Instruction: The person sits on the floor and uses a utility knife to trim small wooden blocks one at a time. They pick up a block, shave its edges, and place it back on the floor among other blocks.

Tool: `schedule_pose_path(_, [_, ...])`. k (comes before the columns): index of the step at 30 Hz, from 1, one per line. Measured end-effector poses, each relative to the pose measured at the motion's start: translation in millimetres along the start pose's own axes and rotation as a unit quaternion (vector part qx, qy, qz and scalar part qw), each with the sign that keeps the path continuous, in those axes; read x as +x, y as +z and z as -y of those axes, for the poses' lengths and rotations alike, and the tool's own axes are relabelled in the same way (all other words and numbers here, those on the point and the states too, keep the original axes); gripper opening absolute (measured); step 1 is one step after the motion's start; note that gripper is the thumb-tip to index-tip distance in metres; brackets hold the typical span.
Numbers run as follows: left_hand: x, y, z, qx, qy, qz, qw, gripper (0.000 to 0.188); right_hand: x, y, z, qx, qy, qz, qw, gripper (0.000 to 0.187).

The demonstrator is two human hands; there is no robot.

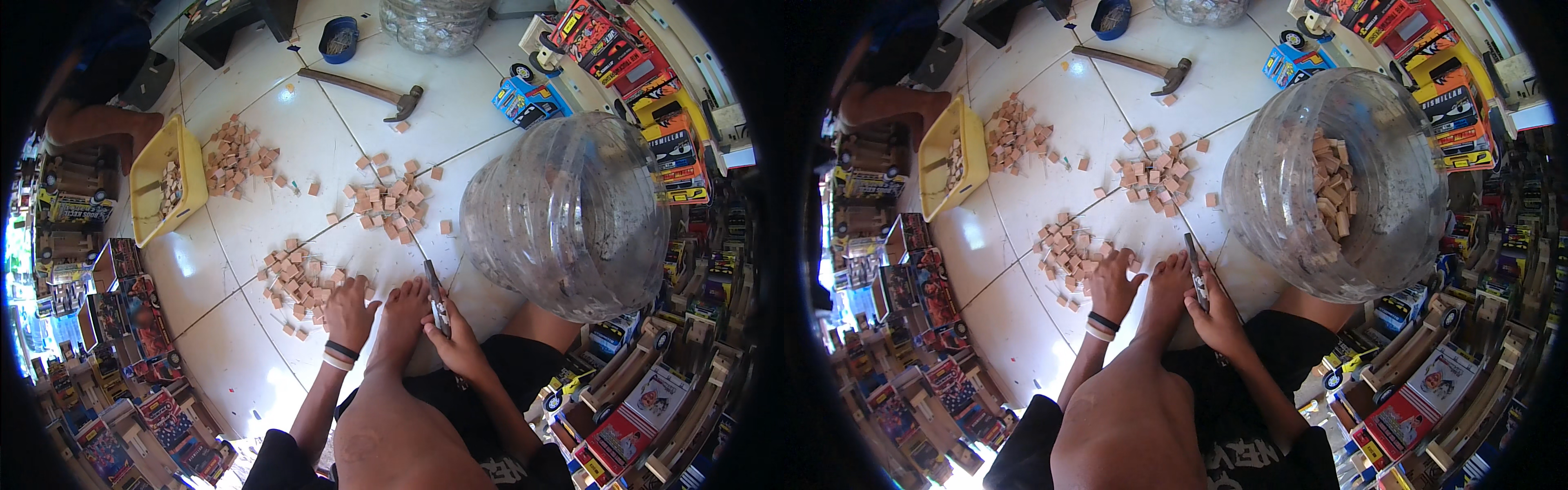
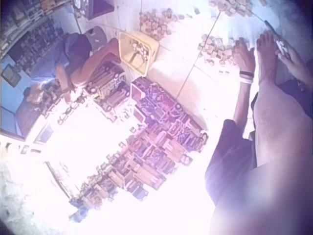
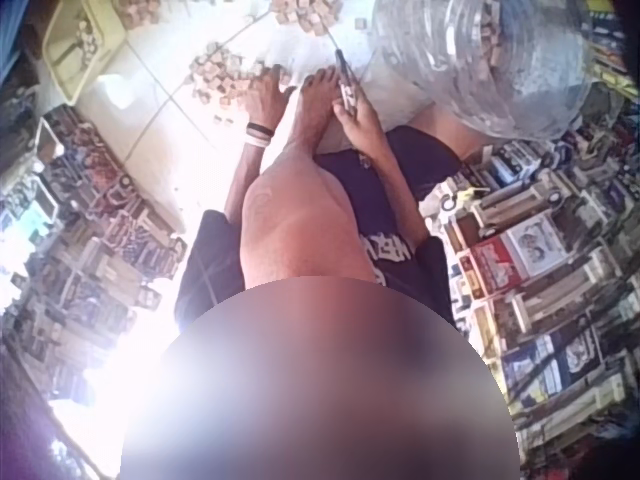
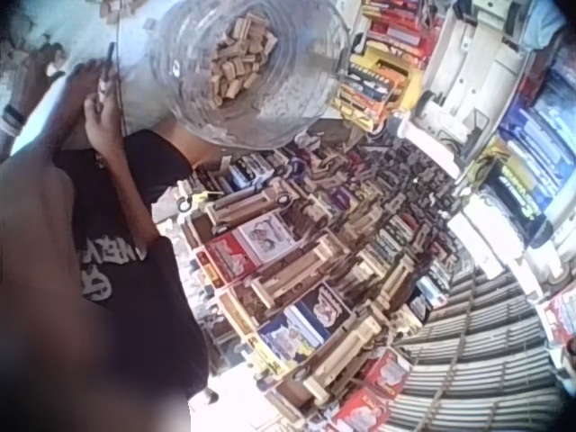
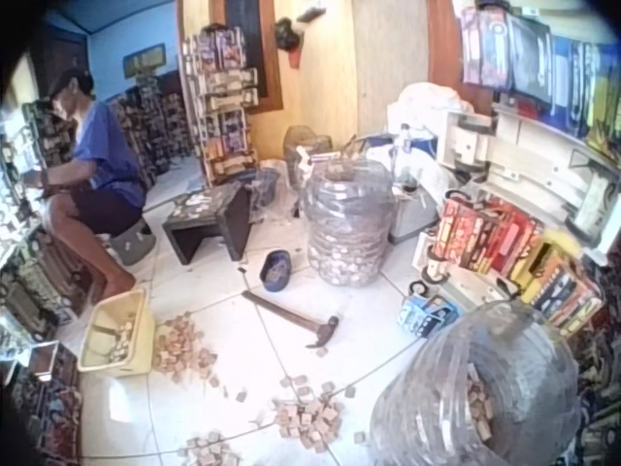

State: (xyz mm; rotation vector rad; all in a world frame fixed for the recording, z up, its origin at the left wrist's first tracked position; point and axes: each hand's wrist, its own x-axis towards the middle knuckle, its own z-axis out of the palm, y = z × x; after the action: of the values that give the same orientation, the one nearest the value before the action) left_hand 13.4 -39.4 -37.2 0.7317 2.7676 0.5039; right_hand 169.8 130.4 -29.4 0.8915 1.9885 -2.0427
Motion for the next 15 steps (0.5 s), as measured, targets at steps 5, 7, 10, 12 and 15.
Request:
schedule_pose_path(5, [-0.5,0.4,-6.0,-0.027,0.089,-0.098,0.991,0.024,-0.5,0.4,3.7,-0.007,-0.018,-0.005,1.000,0.071])
schedule_pose_path(7, [7.9,-6.3,-5.2,-0.129,0.044,-0.071,0.988,0.022,-0.1,0.0,5.9,-0.017,-0.023,-0.010,1.000,0.071])
schedule_pose_path(10, [18.0,-18.7,-8.2,-0.265,-0.021,-0.008,0.964,0.017,-0.5,-1.1,10.4,-0.047,-0.024,-0.011,0.999,0.071])
schedule_pose_path(12, [23.8,-26.1,-12.0,-0.335,-0.024,0.027,0.941,0.017,-2.1,-2.3,14.1,-0.048,-0.020,-0.007,0.999,0.070])
schedule_pose_path(15, [27.6,-34.4,-19.9,-0.410,-0.031,0.086,0.907,0.022,-4.9,-5.2,20.6,-0.079,-0.037,0.028,0.996,0.065])
